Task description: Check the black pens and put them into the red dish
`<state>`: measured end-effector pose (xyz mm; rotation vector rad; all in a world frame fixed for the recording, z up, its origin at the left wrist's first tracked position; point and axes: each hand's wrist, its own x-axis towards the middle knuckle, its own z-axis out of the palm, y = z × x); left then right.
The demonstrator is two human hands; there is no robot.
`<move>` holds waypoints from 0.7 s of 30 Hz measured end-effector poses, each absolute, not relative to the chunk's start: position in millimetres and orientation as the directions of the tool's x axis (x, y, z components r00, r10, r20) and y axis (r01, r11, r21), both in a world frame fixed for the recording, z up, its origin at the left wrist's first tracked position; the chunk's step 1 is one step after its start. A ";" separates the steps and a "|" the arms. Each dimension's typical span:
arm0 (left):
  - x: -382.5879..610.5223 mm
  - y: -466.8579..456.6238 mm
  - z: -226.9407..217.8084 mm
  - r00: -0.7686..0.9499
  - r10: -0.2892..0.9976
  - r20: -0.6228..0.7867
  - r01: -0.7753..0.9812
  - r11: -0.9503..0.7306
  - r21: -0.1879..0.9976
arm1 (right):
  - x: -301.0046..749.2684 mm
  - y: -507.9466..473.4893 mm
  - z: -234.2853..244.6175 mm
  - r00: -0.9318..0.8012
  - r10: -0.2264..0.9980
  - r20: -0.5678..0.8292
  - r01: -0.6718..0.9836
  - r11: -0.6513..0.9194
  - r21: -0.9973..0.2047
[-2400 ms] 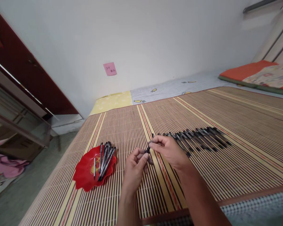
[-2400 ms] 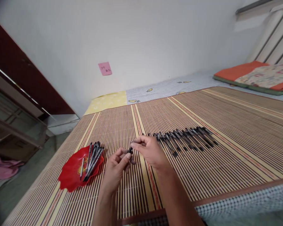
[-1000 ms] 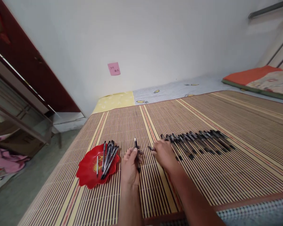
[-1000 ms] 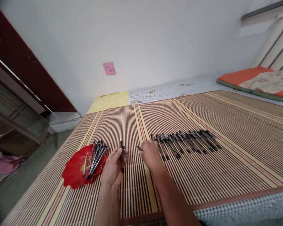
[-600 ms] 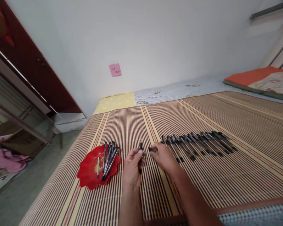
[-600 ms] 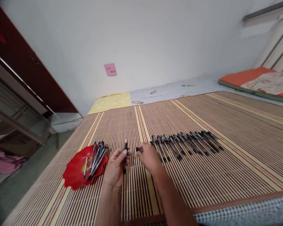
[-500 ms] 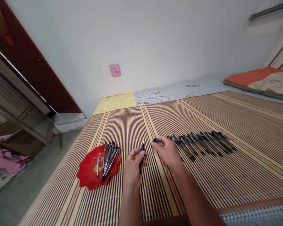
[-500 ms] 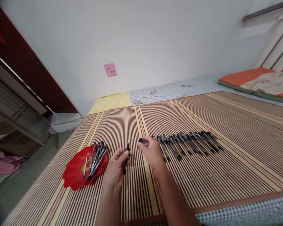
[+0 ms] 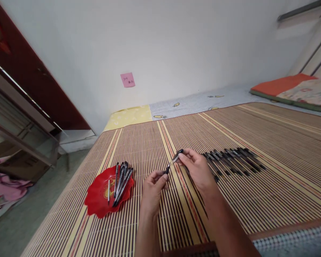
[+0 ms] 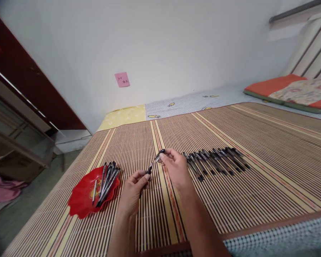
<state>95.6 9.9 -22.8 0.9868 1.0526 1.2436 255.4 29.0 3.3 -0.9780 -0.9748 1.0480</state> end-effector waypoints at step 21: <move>102.0 1.4 -20.0 0.013 1.000 0.002 -0.314 0.002 0.950 | 246.0 29.9 -1.5 -0.082 0.976 0.200 -0.040 0.198 -0.979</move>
